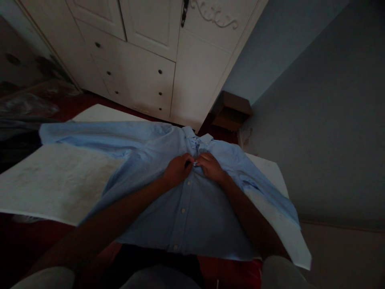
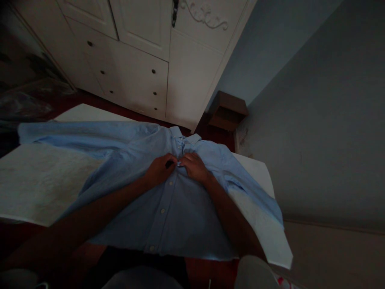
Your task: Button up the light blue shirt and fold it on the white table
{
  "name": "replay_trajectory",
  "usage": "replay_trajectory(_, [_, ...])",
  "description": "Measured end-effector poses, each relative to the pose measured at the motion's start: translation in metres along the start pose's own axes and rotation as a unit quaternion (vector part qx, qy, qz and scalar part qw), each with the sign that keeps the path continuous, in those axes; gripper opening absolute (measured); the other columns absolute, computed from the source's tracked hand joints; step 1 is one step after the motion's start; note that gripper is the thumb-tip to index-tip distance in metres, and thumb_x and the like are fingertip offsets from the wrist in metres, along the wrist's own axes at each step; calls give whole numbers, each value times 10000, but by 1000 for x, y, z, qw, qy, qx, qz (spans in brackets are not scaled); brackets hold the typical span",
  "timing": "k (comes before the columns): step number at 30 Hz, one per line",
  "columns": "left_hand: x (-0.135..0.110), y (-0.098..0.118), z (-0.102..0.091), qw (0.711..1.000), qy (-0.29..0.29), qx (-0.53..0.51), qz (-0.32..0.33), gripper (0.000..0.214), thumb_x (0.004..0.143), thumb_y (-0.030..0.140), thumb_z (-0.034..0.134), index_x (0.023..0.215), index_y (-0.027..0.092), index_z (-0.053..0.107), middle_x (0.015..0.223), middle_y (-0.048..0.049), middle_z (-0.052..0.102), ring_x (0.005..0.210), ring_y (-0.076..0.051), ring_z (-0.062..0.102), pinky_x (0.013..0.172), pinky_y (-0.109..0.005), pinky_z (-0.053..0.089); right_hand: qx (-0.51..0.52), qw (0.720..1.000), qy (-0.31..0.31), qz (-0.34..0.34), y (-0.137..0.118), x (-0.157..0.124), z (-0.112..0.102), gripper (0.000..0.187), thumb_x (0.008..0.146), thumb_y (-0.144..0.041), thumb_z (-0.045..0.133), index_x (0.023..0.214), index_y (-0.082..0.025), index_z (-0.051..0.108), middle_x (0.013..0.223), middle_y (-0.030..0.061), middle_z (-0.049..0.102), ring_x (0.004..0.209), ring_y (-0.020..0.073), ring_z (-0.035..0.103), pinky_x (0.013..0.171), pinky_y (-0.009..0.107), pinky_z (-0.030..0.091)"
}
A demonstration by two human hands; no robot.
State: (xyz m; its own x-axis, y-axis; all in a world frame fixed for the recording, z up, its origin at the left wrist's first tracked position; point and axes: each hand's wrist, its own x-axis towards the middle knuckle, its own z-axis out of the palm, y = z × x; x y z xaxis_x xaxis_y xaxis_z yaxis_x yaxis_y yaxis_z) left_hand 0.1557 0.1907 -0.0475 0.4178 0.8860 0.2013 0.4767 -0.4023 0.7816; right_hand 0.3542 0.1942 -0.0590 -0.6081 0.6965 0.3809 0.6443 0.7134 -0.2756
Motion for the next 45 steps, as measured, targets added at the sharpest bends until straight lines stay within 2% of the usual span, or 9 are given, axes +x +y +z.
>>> replay_trajectory(6, [-1,-3,1,998,16,24,58,75,827,181,537,860,196,602,856,-22,677,831,-165,622,809,-307,476,-9,997,65,-36,-2,-2,-2,286,972,-197,382,833,-193,632,823,76,654,798,197,566,749,328,426])
replay_trajectory(13, [-1,2,-3,997,46,-53,31,43,761,172,598,791,194,620,801,-7,683,776,-146,630,782,-285,486,-18,993,109,-29,-6,-4,-4,249,959,-189,453,851,-213,676,854,60,677,787,173,602,747,318,450])
replay_trajectory(20, [7,-2,-2,972,70,-206,-90,78,685,213,655,723,179,596,721,9,653,677,-123,618,691,-255,507,36,988,134,70,-13,-2,-7,212,908,-368,582,1031,-216,664,1059,111,646,1007,222,612,866,375,521])
replay_trajectory(24, [7,0,-2,964,79,-229,-106,78,675,211,651,715,179,592,717,8,653,677,-124,621,675,-253,506,84,972,148,163,-23,4,-25,222,903,-381,566,880,-193,682,870,84,656,849,197,621,774,343,520])
replay_trajectory(27, [6,3,-2,961,87,-234,-117,72,671,206,649,711,177,597,713,7,654,670,-123,619,663,-249,501,239,928,6,284,-27,11,-42,278,888,-413,561,820,-180,697,685,29,644,609,135,583,591,268,483])
replay_trajectory(30, [6,5,-3,958,96,-237,-127,78,666,209,658,706,175,600,698,7,651,656,-121,614,639,-241,494,418,825,-116,361,-29,15,-49,316,827,-453,611,897,-162,712,693,18,680,475,88,531,447,212,408])
replay_trajectory(32, [6,6,-3,957,102,-240,-129,81,663,210,662,701,175,599,687,10,648,644,-118,610,625,-235,490,474,780,-106,395,-29,16,-46,332,780,-447,656,922,-151,712,760,38,711,475,80,547,405,190,383])
replay_trajectory(34, [6,6,-3,956,104,-244,-127,85,661,212,663,702,177,598,687,13,650,639,-116,609,620,-230,490,491,759,-92,418,-29,15,-41,318,738,-422,695,891,-143,714,782,54,725,477,80,562,371,174,359])
replay_trajectory(45, [6,7,-5,961,84,-238,-112,79,676,203,659,718,174,599,699,12,667,659,-122,631,621,-230,497,534,706,-61,461,-27,12,-27,308,644,-394,791,818,-150,718,770,41,736,470,70,571,340,152,329])
